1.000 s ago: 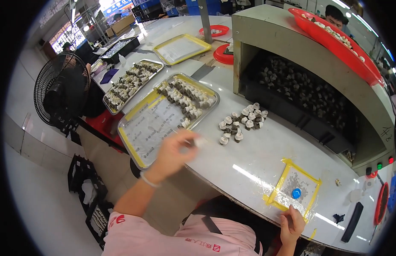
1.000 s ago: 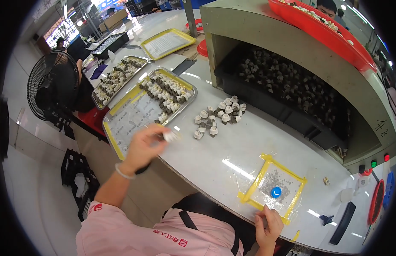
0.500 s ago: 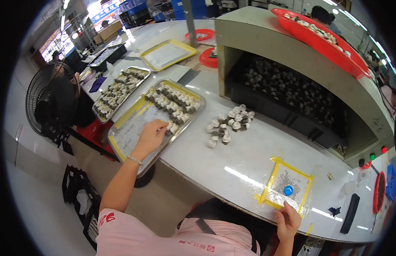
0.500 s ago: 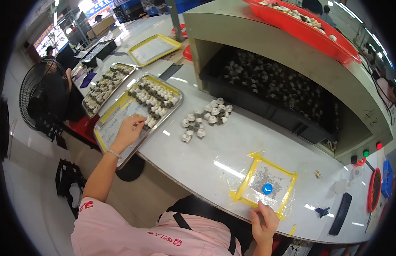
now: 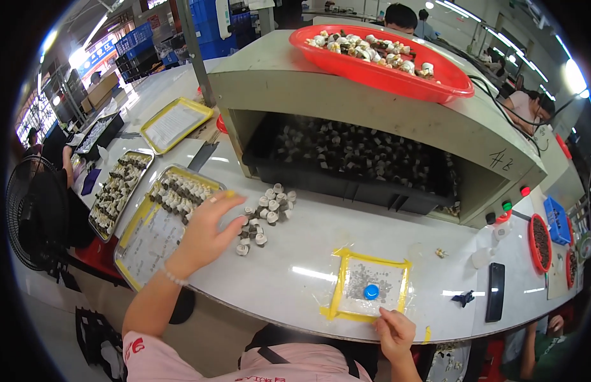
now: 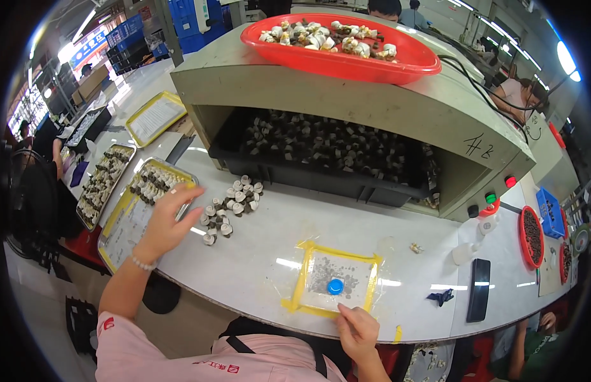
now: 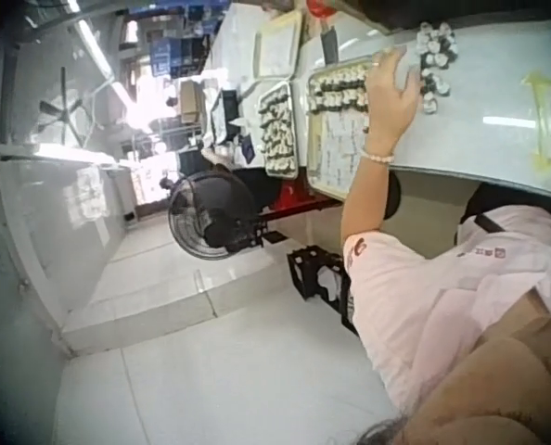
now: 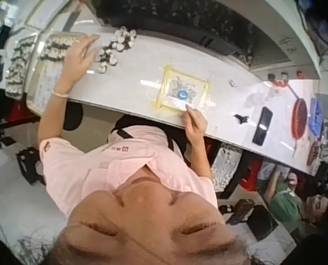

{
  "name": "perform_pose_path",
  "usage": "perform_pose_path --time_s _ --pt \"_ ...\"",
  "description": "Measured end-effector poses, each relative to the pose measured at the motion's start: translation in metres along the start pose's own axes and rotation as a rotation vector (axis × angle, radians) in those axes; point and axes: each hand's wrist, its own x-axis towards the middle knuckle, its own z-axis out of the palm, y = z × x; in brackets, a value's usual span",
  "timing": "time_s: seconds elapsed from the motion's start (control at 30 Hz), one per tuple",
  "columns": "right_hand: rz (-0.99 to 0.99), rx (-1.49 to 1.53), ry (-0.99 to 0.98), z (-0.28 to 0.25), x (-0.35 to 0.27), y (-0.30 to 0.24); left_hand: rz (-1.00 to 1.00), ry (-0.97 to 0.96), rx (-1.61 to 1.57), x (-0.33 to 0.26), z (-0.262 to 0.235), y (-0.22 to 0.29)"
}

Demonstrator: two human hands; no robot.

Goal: The person assembles small plastic components by hand, taking them from a parts bin and placing them into an assembly tray.

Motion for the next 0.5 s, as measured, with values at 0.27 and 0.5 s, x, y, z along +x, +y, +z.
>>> perform_pose_path --time_s 0.27,0.5 --pt "0.082 0.044 -0.027 -0.013 0.005 -0.001 -0.093 -0.462 0.163 0.172 0.066 -0.03" --pt "-0.07 -0.303 -0.165 -0.064 0.15 -0.042 -0.026 -0.841 0.36 0.209 0.106 -0.069"
